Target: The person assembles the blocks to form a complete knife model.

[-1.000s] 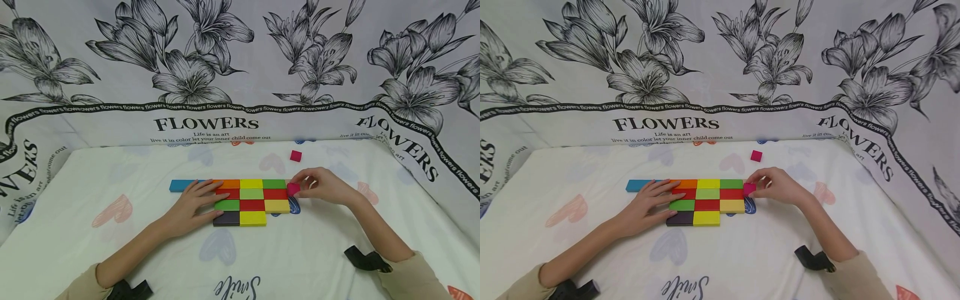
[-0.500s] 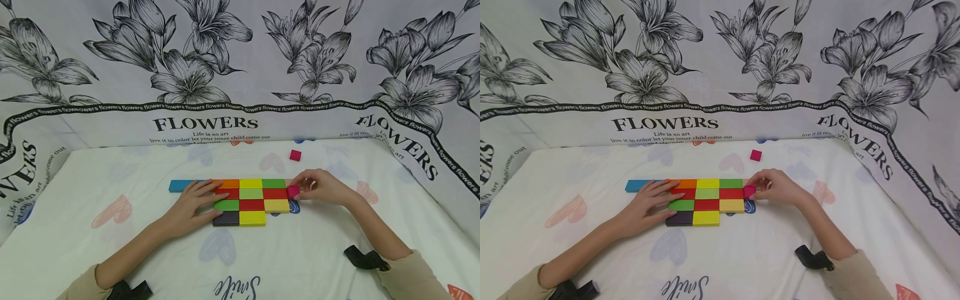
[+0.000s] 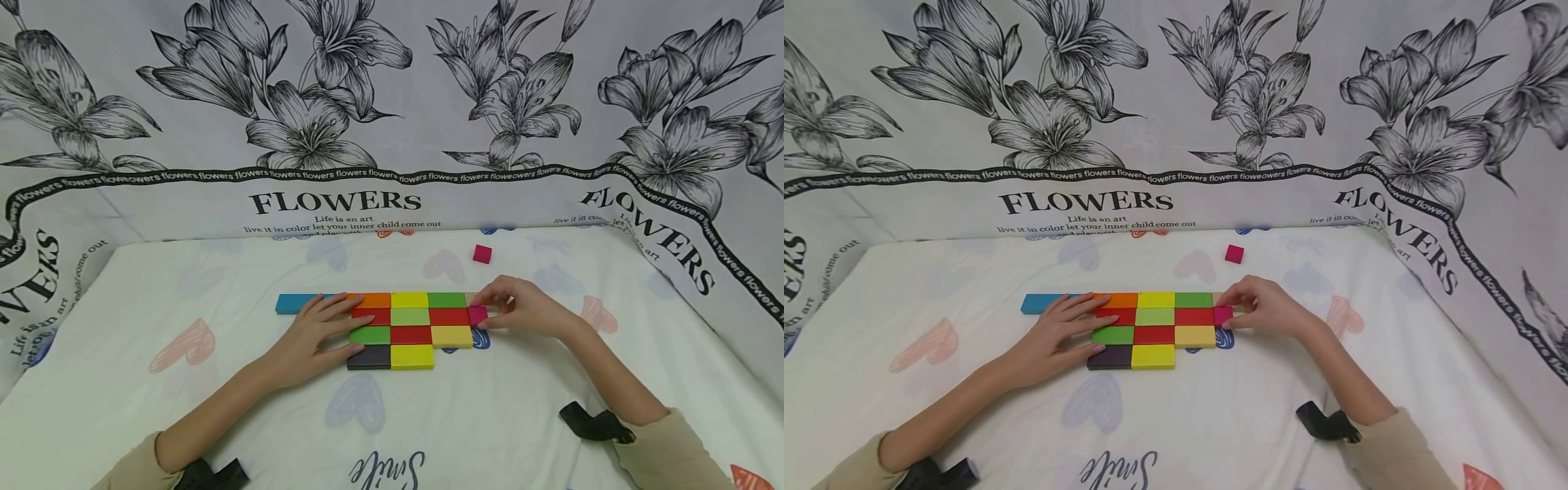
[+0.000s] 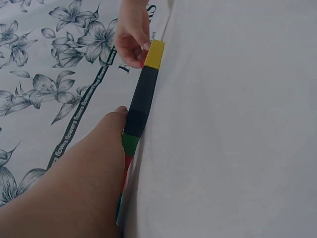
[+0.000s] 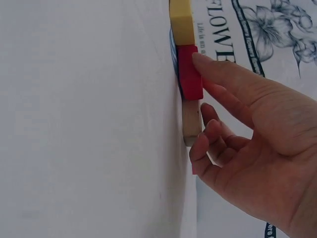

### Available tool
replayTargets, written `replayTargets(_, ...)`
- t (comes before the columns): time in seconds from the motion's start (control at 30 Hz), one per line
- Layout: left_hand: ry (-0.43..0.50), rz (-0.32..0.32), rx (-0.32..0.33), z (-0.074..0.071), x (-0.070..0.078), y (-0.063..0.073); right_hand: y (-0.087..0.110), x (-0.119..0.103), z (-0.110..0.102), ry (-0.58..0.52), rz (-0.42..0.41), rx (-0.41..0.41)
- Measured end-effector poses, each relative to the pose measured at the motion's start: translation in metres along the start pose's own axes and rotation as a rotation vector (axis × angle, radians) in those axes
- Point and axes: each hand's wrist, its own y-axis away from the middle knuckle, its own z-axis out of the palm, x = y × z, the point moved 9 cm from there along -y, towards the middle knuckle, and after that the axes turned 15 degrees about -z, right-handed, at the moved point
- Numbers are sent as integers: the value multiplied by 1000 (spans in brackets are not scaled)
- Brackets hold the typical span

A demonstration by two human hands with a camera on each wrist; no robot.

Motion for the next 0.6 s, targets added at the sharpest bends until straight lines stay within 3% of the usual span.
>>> replayTargets(0.4, 1, -9, -1, 0, -1, 0, -1, 5, 1, 5, 9, -8)
replayTargets(0.6, -4, -13, 1, 0, -1, 0, -1, 4, -4, 31, 35, 33)
